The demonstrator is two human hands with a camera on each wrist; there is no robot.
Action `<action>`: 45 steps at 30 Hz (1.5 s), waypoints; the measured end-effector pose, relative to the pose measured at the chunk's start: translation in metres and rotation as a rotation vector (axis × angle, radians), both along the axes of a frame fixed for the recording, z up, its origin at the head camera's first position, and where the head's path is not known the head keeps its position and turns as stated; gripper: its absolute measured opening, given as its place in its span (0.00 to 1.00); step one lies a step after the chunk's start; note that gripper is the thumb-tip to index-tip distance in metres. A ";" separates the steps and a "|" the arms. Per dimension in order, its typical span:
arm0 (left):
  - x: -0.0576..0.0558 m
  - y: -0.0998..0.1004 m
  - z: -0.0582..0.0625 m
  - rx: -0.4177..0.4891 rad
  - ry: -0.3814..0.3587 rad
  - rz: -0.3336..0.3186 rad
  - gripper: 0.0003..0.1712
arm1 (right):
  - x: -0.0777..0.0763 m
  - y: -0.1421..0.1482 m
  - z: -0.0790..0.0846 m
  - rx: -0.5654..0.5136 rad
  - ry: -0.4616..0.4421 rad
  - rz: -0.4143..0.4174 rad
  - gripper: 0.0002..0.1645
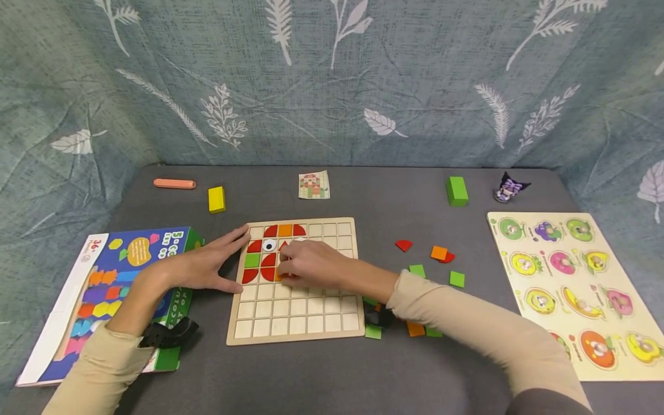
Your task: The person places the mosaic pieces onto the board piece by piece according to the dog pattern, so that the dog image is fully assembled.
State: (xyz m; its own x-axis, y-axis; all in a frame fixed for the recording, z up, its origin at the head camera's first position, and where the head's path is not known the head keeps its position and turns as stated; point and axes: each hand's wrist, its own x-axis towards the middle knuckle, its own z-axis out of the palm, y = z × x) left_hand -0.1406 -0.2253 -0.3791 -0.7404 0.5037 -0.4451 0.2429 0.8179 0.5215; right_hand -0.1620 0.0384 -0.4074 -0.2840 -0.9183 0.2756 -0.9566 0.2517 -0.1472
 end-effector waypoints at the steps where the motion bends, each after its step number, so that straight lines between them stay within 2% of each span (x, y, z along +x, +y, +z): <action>1: 0.000 0.000 0.000 0.000 0.003 -0.004 0.62 | 0.000 0.000 0.000 0.002 -0.002 0.000 0.03; 7: 0.000 -0.002 0.001 -0.011 -0.001 0.001 0.62 | -0.001 0.000 0.001 0.008 0.005 0.018 0.04; 10: 0.000 -0.002 0.000 -0.002 0.002 0.007 0.62 | 0.001 0.011 0.007 -0.011 0.005 0.004 0.06; 14: 0.000 -0.001 0.000 0.008 0.004 0.003 0.62 | 0.013 0.052 0.012 -0.044 -0.026 -0.077 0.11; 20: -0.001 -0.001 0.000 -0.022 0.001 0.010 0.63 | 0.041 0.123 0.002 -0.096 -0.084 -0.171 0.16; 25: -0.001 -0.002 0.001 -0.012 0.007 0.006 0.62 | 0.058 0.153 -0.007 -0.098 -0.097 -0.248 0.15; 31: 0.001 0.000 0.001 0.010 0.010 -0.001 0.62 | 0.067 0.159 -0.014 -0.104 -0.077 -0.303 0.15; 40: 0.002 -0.001 0.000 0.004 0.003 0.002 0.62 | 0.069 0.148 -0.021 -0.123 -0.099 -0.432 0.12; 45: 0.000 -0.001 0.000 -0.002 0.005 0.002 0.62 | 0.069 0.144 -0.022 -0.147 -0.040 -0.443 0.10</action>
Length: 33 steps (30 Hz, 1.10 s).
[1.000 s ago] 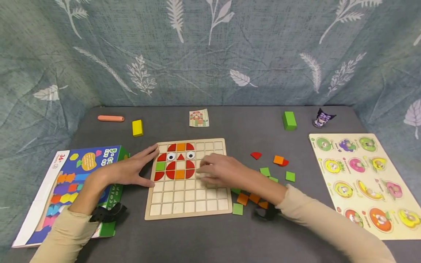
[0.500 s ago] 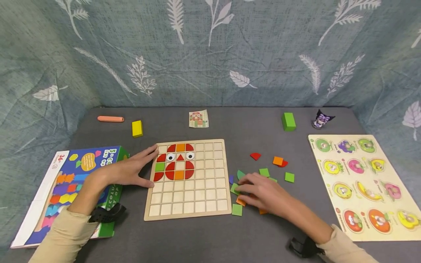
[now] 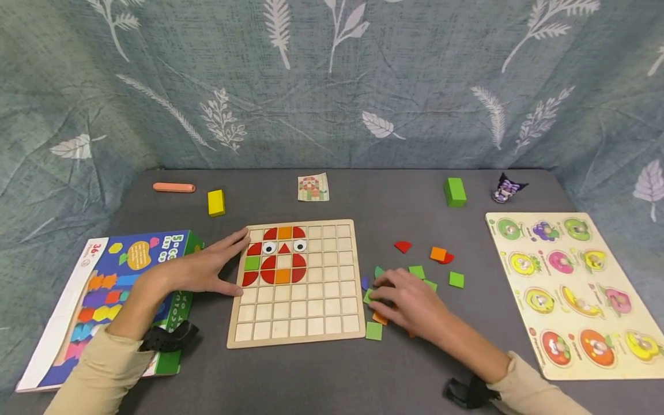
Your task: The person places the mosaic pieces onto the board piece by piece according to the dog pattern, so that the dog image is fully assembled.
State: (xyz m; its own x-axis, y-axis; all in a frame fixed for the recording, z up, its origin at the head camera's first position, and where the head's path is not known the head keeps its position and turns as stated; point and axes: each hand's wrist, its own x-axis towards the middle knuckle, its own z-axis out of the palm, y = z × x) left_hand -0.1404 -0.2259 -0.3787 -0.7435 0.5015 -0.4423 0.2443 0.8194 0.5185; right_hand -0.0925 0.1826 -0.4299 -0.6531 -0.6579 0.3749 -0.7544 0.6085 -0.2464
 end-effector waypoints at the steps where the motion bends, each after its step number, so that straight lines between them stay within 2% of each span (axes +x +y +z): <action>1: 0.000 0.000 0.000 0.000 0.000 0.001 0.62 | 0.000 -0.001 0.000 0.002 0.017 0.004 0.10; 5: 0.000 0.000 0.001 -0.001 0.001 0.002 0.62 | 0.000 -0.005 0.001 0.017 0.069 0.014 0.10; 13: 0.001 0.000 0.000 0.004 0.006 0.001 0.62 | 0.002 -0.009 0.001 0.035 0.079 -0.014 0.12; 19: 0.000 0.000 -0.001 0.000 0.004 0.000 0.62 | 0.002 -0.010 0.004 -0.033 0.072 -0.011 0.11; 27: 0.001 0.000 -0.004 0.041 0.001 -0.001 0.62 | -0.001 -0.018 0.012 -0.153 0.093 0.092 0.13; 33: 0.001 0.002 -0.003 0.021 0.017 0.007 0.62 | -0.002 -0.031 0.014 -0.134 0.089 0.182 0.12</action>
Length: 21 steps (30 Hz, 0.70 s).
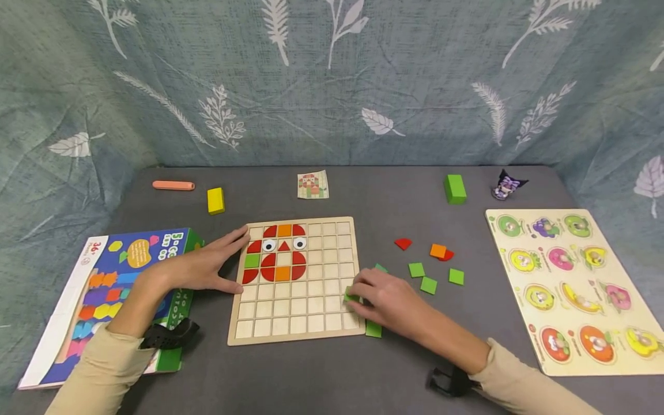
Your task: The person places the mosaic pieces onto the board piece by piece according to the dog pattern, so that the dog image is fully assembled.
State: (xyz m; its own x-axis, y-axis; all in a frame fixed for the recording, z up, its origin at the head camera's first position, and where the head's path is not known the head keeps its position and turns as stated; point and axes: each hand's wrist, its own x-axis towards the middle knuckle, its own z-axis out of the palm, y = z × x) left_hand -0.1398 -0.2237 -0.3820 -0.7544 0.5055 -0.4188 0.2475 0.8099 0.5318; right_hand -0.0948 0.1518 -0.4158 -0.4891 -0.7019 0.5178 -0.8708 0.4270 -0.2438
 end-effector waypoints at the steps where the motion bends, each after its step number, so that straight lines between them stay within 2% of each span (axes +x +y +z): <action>1: 0.000 0.000 0.000 -0.002 0.000 0.001 0.62 | 0.000 -0.004 0.000 0.009 0.004 0.018 0.12; 8: 0.000 -0.002 0.002 0.003 -0.009 -0.008 0.62 | -0.005 -0.037 0.002 0.053 0.041 0.118 0.10; 21: 0.001 -0.001 0.005 0.003 -0.013 -0.007 0.62 | -0.025 -0.100 0.014 0.248 0.018 0.187 0.04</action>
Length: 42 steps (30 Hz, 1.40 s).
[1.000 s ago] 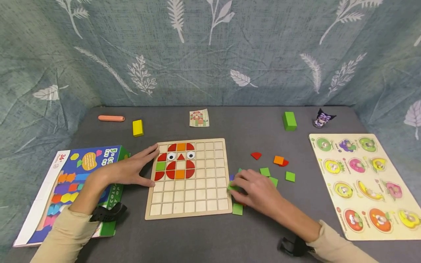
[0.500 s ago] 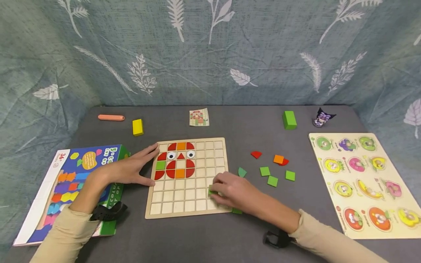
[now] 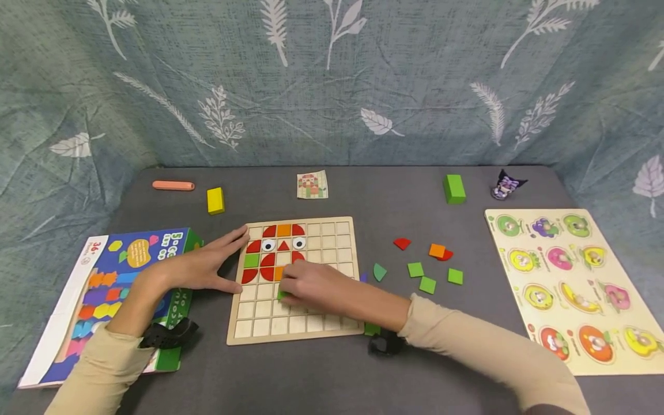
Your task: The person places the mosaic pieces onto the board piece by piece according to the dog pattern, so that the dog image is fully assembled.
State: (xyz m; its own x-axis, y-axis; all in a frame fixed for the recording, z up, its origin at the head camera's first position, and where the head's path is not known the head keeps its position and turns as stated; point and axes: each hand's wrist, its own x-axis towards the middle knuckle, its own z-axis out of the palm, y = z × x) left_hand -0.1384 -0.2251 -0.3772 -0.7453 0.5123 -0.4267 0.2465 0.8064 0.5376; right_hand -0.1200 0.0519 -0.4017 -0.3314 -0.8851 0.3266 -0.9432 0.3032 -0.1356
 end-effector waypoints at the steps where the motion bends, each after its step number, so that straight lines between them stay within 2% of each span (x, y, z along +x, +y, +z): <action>1: 0.000 0.000 0.000 -0.003 0.000 0.002 0.62 | -0.001 -0.003 0.001 0.016 -0.012 -0.001 0.04; 5: -0.002 0.000 0.000 -0.007 0.003 0.003 0.62 | -0.005 -0.010 0.002 0.076 -0.019 -0.008 0.04; 14: -0.006 0.003 0.000 -0.005 0.011 -0.003 0.62 | -0.011 -0.014 -0.001 0.088 0.003 0.026 0.03; 27: -0.002 0.002 0.005 0.012 -0.003 -0.010 0.62 | -0.007 -0.019 0.001 0.152 0.049 0.014 0.05; 37: -0.003 0.003 0.003 0.007 0.000 -0.008 0.62 | -0.012 -0.014 0.000 0.112 0.041 0.041 0.05; 42: -0.002 0.001 0.001 0.015 -0.006 -0.003 0.62 | -0.008 0.014 0.004 0.014 -0.015 0.054 0.06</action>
